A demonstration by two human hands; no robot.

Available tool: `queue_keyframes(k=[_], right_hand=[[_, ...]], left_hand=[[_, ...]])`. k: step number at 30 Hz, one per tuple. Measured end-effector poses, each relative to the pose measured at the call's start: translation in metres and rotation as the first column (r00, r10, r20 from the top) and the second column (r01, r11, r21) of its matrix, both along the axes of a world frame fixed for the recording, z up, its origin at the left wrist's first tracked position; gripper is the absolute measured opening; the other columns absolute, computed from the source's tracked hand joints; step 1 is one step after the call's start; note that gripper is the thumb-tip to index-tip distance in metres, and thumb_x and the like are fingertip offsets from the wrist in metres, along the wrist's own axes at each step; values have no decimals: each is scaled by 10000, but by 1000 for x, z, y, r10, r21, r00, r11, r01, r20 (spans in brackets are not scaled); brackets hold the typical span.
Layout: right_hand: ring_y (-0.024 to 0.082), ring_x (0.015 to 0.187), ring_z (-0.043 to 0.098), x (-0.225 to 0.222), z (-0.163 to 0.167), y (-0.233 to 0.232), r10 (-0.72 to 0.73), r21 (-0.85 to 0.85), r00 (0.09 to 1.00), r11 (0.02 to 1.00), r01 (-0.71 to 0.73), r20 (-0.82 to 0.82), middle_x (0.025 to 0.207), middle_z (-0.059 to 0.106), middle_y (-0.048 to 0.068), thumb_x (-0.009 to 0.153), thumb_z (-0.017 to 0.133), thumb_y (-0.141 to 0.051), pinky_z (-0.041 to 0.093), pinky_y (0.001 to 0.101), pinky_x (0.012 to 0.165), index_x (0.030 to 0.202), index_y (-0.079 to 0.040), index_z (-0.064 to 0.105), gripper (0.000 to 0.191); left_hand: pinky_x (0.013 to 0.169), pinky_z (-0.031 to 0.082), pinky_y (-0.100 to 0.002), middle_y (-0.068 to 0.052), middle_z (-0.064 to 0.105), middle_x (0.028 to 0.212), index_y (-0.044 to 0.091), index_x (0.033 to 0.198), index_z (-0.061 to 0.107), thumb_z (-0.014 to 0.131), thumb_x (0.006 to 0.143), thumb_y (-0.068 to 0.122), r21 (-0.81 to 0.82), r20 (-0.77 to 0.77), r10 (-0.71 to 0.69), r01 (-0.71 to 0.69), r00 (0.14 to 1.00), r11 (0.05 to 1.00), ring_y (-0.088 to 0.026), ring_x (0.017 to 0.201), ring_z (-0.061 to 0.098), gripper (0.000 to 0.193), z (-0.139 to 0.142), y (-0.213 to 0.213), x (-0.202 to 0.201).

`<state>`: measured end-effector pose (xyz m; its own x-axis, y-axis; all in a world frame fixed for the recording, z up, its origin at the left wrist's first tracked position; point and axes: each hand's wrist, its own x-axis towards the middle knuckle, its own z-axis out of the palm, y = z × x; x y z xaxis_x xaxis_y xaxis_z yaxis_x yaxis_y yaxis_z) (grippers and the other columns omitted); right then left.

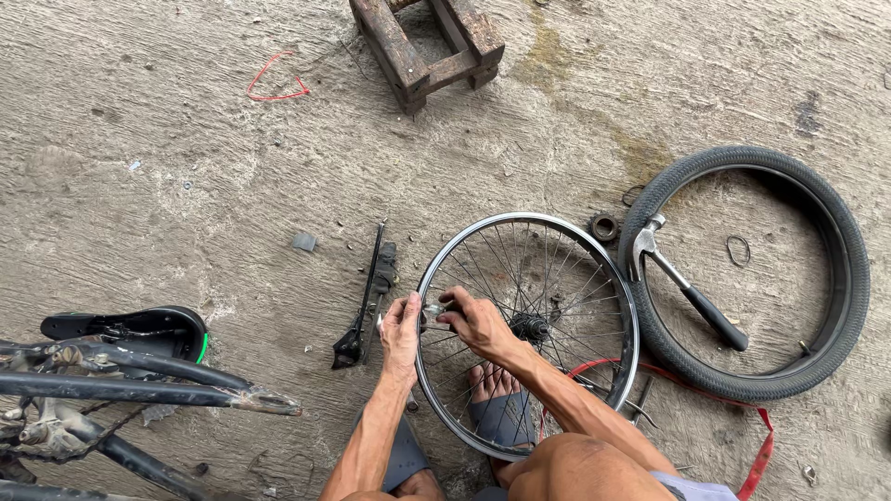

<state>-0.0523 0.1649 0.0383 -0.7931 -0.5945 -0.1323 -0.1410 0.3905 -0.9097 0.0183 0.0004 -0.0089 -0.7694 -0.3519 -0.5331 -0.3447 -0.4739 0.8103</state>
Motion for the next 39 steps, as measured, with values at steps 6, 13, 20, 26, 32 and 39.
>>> queue_keyframes(k=[6,13,20,26,32,39], right_hand=[[276,614,701,-4,-4,0,108,162,994,981,-109,10,806,757,161,1067,566,-159,532,385,556,1194,-49,610,174],[289,587,691,1,1,-3,-44,154,998,987,37,42,830,764,153,998,565,-148,508,409,524,1198,-13,557,241],[309,641,717,-4,1,-1,108,171,992,978,-119,70,881,778,176,1018,606,-158,534,406,574,1233,-40,586,246],[299,758,743,5,-2,-2,10,61,995,998,-4,-98,903,768,169,983,606,-110,579,394,625,1215,-2,534,266],[273,656,721,9,-6,-9,-142,76,984,986,150,-106,823,747,143,1017,596,-140,555,388,560,1109,-24,589,148],[315,601,664,-5,11,-7,109,218,993,969,-115,40,750,711,181,1041,600,-169,491,431,565,1129,-33,644,168]], left_hand=[[757,429,-264,24,632,886,70,973,687,713,962,408,109,-74,7,2,997,994,-85,829,517,339,-1,-2,-3],[766,408,-253,36,605,876,62,955,698,688,968,427,-41,14,-8,9,1000,999,-69,834,499,365,2,-1,0],[777,417,-255,38,630,882,70,965,700,688,964,419,39,-55,0,3,998,999,-70,837,517,349,2,-2,-3],[792,402,-259,31,617,878,77,964,712,692,976,418,1,-8,11,-11,1000,1000,-77,848,502,342,2,-1,-3],[828,422,-259,39,648,898,95,939,684,690,951,442,29,-8,-1,1,1000,1000,-75,875,535,347,1,-2,-2],[806,435,-273,36,636,889,102,955,689,698,940,422,75,-17,10,-9,1000,997,-79,858,540,320,3,-3,-4]])
